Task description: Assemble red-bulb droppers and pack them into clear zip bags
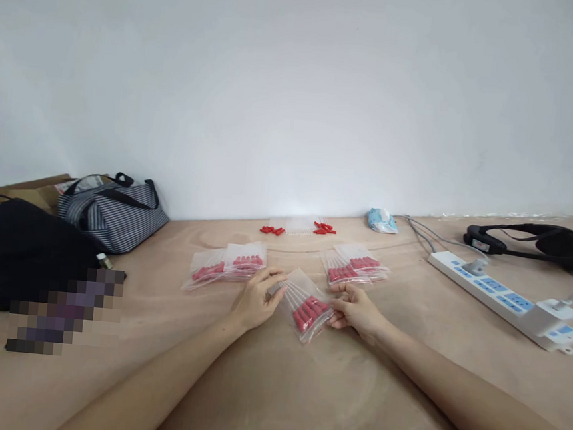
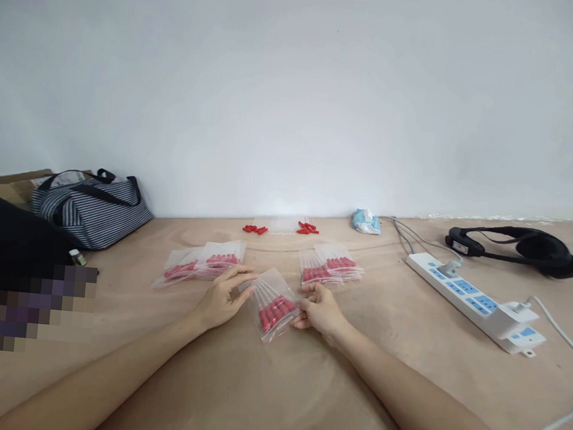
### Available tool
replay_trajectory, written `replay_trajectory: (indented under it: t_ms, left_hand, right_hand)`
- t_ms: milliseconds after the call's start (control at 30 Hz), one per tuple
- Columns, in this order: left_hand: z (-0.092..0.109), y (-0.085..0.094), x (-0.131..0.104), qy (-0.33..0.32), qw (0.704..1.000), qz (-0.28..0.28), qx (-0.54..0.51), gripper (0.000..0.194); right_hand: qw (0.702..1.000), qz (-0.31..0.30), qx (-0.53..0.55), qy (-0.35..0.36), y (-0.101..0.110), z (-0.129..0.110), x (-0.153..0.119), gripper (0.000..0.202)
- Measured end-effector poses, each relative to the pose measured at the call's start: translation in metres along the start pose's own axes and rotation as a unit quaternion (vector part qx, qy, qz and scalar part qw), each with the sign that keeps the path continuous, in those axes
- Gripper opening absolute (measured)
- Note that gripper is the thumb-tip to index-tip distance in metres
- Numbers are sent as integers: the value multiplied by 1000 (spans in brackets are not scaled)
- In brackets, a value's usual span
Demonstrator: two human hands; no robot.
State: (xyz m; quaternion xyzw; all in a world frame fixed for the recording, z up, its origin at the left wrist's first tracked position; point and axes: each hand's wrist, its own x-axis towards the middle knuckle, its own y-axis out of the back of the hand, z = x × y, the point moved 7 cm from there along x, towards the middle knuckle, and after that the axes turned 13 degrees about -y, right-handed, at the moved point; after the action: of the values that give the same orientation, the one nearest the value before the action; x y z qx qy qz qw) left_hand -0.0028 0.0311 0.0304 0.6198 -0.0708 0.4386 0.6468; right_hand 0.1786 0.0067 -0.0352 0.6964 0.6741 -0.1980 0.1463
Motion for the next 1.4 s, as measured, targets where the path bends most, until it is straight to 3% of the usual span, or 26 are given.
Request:
replay_trajectory:
  t_ms: [133, 267, 367, 433, 500, 567, 633, 700, 733, 800, 967, 1167, 1400]
  left_hand:
    - [31, 2, -10, -63, 996, -54, -40, 21]
    - [34, -2, -15, -83, 991, -93, -39, 18]
    - [22, -3, -12, -97, 991, -93, -17, 8]
    - [15, -3, -11, -118, 989, -90, 4, 8]
    - [11, 0, -11, -150, 985, -84, 36, 12]
    - [12, 4, -15, -206, 972, -75, 89, 15]
    - [17, 5, -20, -280, 944, -65, 158, 17]
    - [20, 3, -26, -341, 912, -63, 218, 22]
    - [20, 2, -27, -357, 901, -64, 240, 23]
    - [17, -2, -27, -365, 891, -62, 265, 25]
    - [13, -5, -19, -362, 894, -38, 263, 27]
    - [12, 2, -13, -354, 906, 1, 232, 27]
    - [19, 4, -17, -392, 889, 19, 235, 20]
  right_hand:
    - [997, 28, 73, 16, -16, -4, 2, 23]
    - [996, 47, 70, 28, -25, -8, 11, 25]
    - [996, 35, -34, 72, -26, -12, 16, 14]
    - [970, 37, -164, 176, -24, -22, 12, 13]
    - [893, 54, -310, 321, -23, -34, 0, 15]
    - [772, 83, -449, 442, -26, -39, -14, 16]
    - [643, 113, -559, 511, -31, -39, -21, 15]
    - [539, 140, -627, 545, -38, -38, -21, 17]
    - [503, 151, -646, 554, -41, -38, -19, 18]
    - [457, 163, -667, 566, -47, -38, -15, 20]
    - [420, 171, -658, 601, -53, -37, -7, 18]
    - [405, 188, -597, 667, -45, -35, -18, 23]
    - [394, 198, -566, 696, -44, -36, -27, 24]
